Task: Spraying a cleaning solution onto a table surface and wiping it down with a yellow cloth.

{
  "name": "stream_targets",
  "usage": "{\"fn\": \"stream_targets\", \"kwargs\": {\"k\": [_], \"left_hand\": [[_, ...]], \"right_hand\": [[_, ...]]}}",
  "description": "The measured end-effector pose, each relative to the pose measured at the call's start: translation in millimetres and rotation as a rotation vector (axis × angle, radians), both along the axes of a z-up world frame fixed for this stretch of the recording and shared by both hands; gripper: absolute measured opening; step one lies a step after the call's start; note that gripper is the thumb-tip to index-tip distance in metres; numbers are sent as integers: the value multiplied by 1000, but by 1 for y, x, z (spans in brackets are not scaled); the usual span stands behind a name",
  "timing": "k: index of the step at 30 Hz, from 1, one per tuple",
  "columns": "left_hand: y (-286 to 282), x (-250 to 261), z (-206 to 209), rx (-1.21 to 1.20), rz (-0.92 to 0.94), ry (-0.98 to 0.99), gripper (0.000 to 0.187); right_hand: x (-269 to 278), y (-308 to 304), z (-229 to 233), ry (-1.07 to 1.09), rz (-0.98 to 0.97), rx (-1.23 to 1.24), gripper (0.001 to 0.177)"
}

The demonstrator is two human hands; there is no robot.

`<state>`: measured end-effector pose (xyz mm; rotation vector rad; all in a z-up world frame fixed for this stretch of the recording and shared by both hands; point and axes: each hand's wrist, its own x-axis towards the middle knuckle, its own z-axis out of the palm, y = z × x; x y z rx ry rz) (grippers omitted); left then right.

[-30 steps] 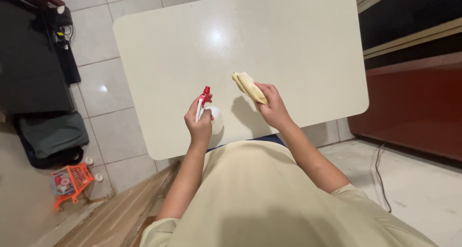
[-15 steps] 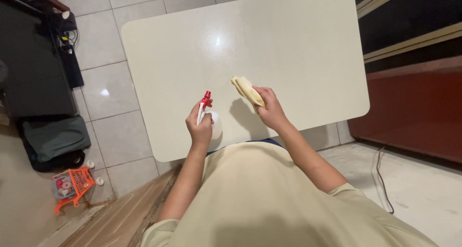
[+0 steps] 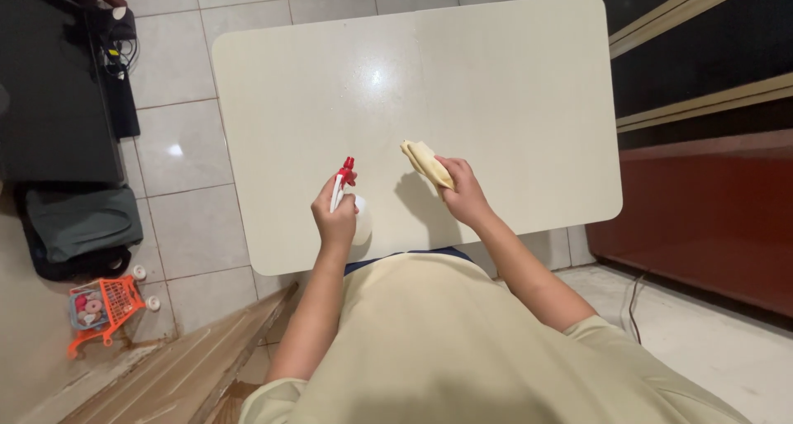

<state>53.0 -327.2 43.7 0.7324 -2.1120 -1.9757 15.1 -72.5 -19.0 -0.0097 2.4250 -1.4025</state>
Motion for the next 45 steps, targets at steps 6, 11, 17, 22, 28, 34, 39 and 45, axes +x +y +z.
{"fn": "stream_targets", "kwargs": {"k": [6, 11, 17, 22, 28, 34, 39, 45], "left_hand": [[-18, -9, -23, -74, -59, -112, 46], [-31, -22, -33, -147, -134, -236, 45], [-47, -27, -43, -227, -227, -390, 38], [-63, -27, -75, -331, -301, -469, 27], [-75, -24, -72, -350, -321, -511, 23], [-78, -25, -37, -228, -254, -398, 24], [-82, -30, -15, -136, -205, -269, 31], [-91, -36, -9, -56, -165, -189, 39]], "right_hand": [[-13, -6, -31, -10, -84, -6, 62], [-25, -22, -44, -48, -148, 3, 62], [-37, -24, -99, -19, -252, 53, 60], [-54, -26, -137, 89, -336, 96, 59], [-102, -31, -178, 157, -361, 164, 65], [-161, -40, -272, 9, -331, 461, 81], [-192, -88, -276, -69, -215, 560, 91], [-162, -142, -180, -53, 83, 505, 106]]}}
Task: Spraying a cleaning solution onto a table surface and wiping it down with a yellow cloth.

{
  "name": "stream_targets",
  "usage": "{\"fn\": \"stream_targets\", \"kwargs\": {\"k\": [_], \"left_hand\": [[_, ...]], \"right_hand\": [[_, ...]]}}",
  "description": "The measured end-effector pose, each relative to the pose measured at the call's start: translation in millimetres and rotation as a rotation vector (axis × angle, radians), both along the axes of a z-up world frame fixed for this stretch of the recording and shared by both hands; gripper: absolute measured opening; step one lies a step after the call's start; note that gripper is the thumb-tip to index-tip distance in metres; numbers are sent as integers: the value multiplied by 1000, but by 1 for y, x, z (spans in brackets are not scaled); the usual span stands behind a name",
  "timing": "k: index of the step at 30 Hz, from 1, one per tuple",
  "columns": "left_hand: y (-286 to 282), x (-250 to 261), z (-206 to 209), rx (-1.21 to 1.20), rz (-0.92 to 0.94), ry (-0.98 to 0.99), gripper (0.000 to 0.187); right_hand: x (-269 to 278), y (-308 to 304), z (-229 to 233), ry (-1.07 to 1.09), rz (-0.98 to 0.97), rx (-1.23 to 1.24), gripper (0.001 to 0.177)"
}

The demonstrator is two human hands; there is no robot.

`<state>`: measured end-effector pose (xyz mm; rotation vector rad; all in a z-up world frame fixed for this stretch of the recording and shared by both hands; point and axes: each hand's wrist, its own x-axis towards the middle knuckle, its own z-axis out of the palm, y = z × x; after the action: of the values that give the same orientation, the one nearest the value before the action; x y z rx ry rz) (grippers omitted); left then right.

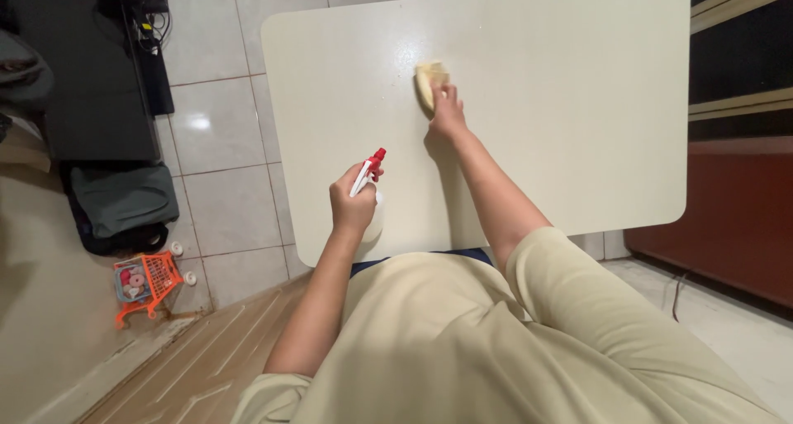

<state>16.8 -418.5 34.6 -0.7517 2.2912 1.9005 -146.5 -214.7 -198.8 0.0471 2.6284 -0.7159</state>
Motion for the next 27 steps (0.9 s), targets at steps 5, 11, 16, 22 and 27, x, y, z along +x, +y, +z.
{"fn": "stream_targets", "kwargs": {"k": [5, 11, 16, 22, 27], "left_hand": [[-6, 1, 8, 14, 22, 28, 41], [-11, 1, 4, 19, 57, 83, 44], [-11, -2, 13, 24, 79, 117, 46], [-11, 2, 11, 54, 77, 159, 48], [-12, 4, 7, 77, 86, 182, 49]], "right_hand": [[31, -4, -72, 96, 291, -63, 93], [114, -13, -22, 197, 600, -175, 67], [179, -19, 33, 219, 747, -219, 66], [204, -10, 32, 148, 679, -418, 61], [169, 30, -15, 315, 264, -735, 58]]}}
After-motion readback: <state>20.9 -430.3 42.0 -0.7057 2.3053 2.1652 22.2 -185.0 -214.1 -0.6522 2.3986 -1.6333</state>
